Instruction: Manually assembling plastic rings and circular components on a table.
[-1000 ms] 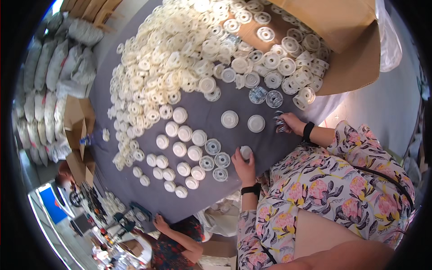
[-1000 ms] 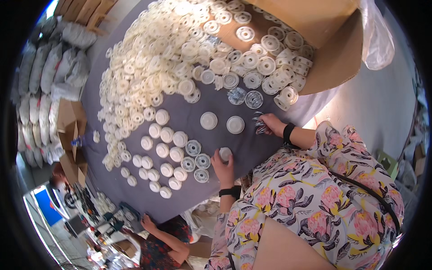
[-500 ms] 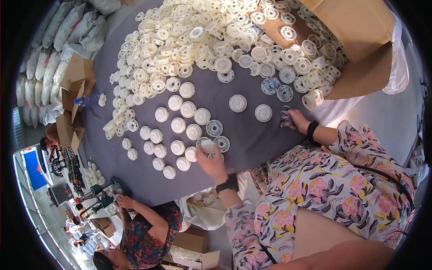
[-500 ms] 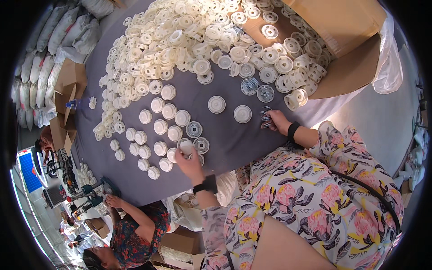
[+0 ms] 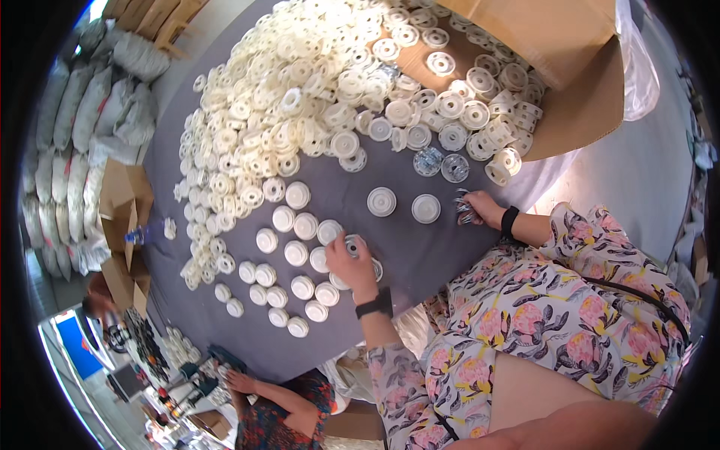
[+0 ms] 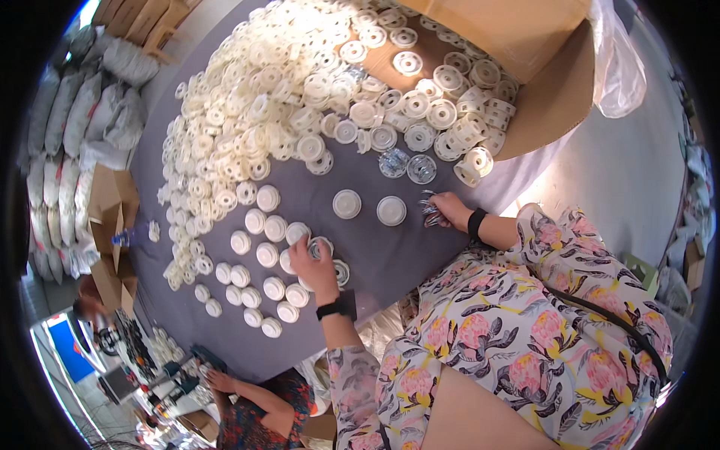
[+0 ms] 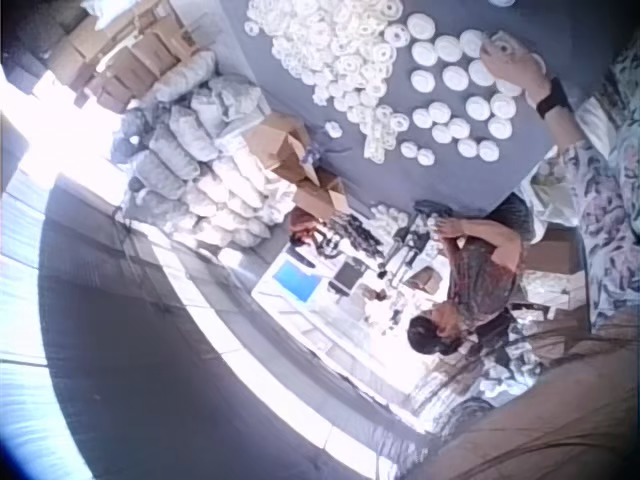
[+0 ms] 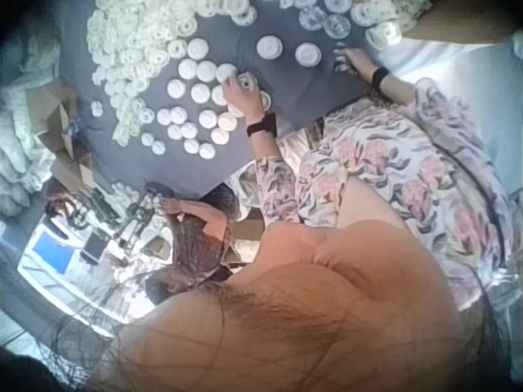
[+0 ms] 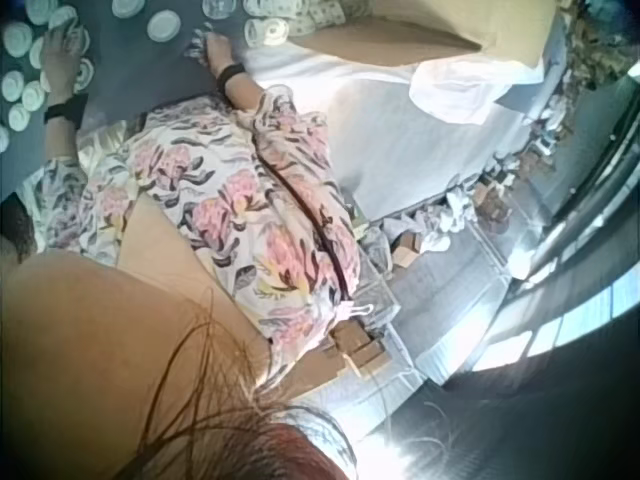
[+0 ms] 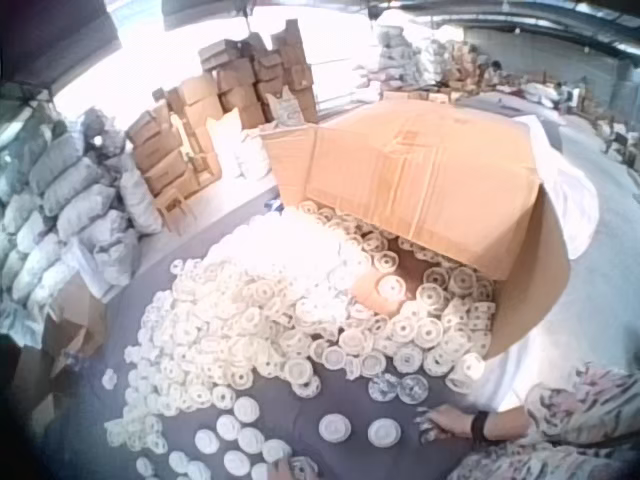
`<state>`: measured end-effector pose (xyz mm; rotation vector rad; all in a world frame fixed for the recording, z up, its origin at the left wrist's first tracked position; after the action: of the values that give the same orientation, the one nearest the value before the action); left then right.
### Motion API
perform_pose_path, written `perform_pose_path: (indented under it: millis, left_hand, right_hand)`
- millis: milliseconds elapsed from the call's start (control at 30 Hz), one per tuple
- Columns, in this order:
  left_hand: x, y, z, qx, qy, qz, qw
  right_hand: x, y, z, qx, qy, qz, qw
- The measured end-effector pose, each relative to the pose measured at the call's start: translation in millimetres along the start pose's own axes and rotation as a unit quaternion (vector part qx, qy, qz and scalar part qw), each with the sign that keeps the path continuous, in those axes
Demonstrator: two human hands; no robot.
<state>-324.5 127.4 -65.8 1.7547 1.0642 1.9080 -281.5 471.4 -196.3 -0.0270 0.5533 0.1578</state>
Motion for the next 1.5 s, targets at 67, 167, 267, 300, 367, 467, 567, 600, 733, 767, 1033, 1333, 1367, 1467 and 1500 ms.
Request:
perform_pose_path:
  millis: [67,167,267,300,367,467,567,600,733,767,1033,1333,1367,1467,1500]
  left_hand:
    - [46,-26,-24,-0.031,-0.128,0.041,0.990]
    - [105,-116,-64,-0.149,-0.222,0.105,0.958]
    - [124,-166,-104,-0.165,-0.270,0.071,0.946]
    - [120,-172,-114,-0.156,-0.282,0.024,0.946]
    - [112,-191,-117,-0.167,-0.300,-0.043,0.938]
    - [115,-193,-114,-0.162,-0.315,-0.117,0.928]
    - [94,-171,-97,-0.212,-0.228,-0.095,0.946]
    - [96,-161,-89,-0.166,-0.209,0.035,0.963]
    - [19,-91,-27,-0.075,0.113,0.417,0.899]
    - [9,-81,-2,-0.060,0.188,0.434,0.879]
    - [6,-50,107,-0.105,-0.029,0.063,0.992]
    - [-54,29,102,0.108,0.102,0.145,0.978]
    - [-53,44,100,0.130,0.086,0.057,0.986]
    - [-70,40,94,0.128,0.061,0.092,0.986]
    - [-73,41,95,0.129,0.062,0.090,0.986]
  right_hand:
    - [-5,-14,-3,-0.031,-0.006,0.011,0.999]
    - [6,6,-6,0.015,-0.011,-0.004,1.000]
    - [1,-2,-5,0.032,-0.008,-0.020,0.999]
    - [-3,-7,-5,0.028,0.004,-0.007,1.000]
    - [-1,-9,-5,0.032,-0.002,-0.012,0.999]
    - [0,-8,-5,0.015,0.005,-0.026,1.000]
    - [-2,-10,-3,0.009,0.012,-0.023,1.000]
    - [4,1,-3,0.022,0.010,-0.030,0.999]
    - [7,-3,0,0.018,0.006,-0.028,0.999]
    - [7,-2,2,0.019,0.003,-0.023,1.000]
    - [-1,-22,13,0.021,0.023,0.023,0.999]
    - [4,-34,11,0.047,0.047,0.022,0.998]
    - [5,-35,10,0.041,0.048,0.026,0.998]
    - [7,-30,7,0.045,0.051,0.023,0.997]
    - [8,-32,6,0.040,0.051,0.020,0.998]
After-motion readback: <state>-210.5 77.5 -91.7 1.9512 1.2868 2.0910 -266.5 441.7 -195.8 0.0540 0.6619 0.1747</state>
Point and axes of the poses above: each hand's wrist, its own z-axis away from the middle knuckle, its own y-axis out of the back of the hand, x = y × z, the point moved 9 cm from there along -z, towards the middle knuckle, and after that the axes turned 13 degrees about z, right-handed, at the moved point
